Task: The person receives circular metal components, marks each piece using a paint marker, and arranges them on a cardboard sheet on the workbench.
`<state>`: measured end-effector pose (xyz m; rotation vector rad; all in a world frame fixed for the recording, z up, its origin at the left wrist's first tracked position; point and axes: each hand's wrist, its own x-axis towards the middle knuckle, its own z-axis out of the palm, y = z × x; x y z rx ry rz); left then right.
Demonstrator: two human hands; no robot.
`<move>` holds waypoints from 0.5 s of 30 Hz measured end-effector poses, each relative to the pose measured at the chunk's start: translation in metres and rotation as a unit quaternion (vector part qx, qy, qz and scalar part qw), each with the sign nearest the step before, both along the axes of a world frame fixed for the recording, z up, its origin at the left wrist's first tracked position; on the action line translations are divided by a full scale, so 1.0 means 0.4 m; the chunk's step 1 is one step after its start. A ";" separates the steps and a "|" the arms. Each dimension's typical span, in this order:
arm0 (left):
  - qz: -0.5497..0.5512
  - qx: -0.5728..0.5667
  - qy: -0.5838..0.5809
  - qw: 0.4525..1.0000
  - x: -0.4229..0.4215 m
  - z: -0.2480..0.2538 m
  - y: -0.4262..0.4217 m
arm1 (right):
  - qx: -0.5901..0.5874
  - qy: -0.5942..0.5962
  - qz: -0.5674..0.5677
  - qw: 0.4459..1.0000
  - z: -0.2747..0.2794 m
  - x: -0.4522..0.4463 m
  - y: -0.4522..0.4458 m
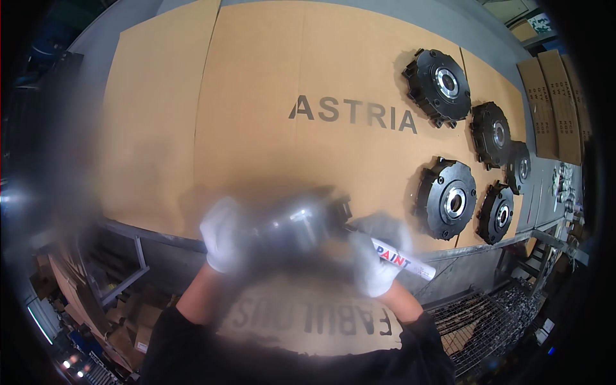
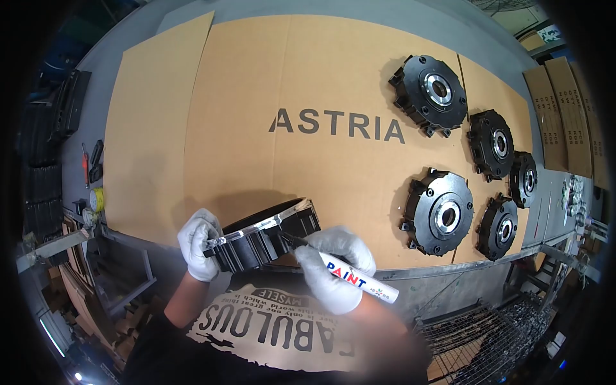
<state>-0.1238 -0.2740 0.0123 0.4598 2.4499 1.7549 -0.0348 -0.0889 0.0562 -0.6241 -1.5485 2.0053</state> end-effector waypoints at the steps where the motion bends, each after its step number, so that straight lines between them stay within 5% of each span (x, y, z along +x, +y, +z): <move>1: 0.000 -0.004 -0.002 1.000 0.000 -0.001 -0.002 | 0.017 0.013 0.011 1.000 -0.002 0.002 0.001; 15: -0.008 -0.008 0.005 1.000 -0.003 0.005 0.002 | 0.037 0.003 -0.004 0.999 -0.003 -0.011 0.005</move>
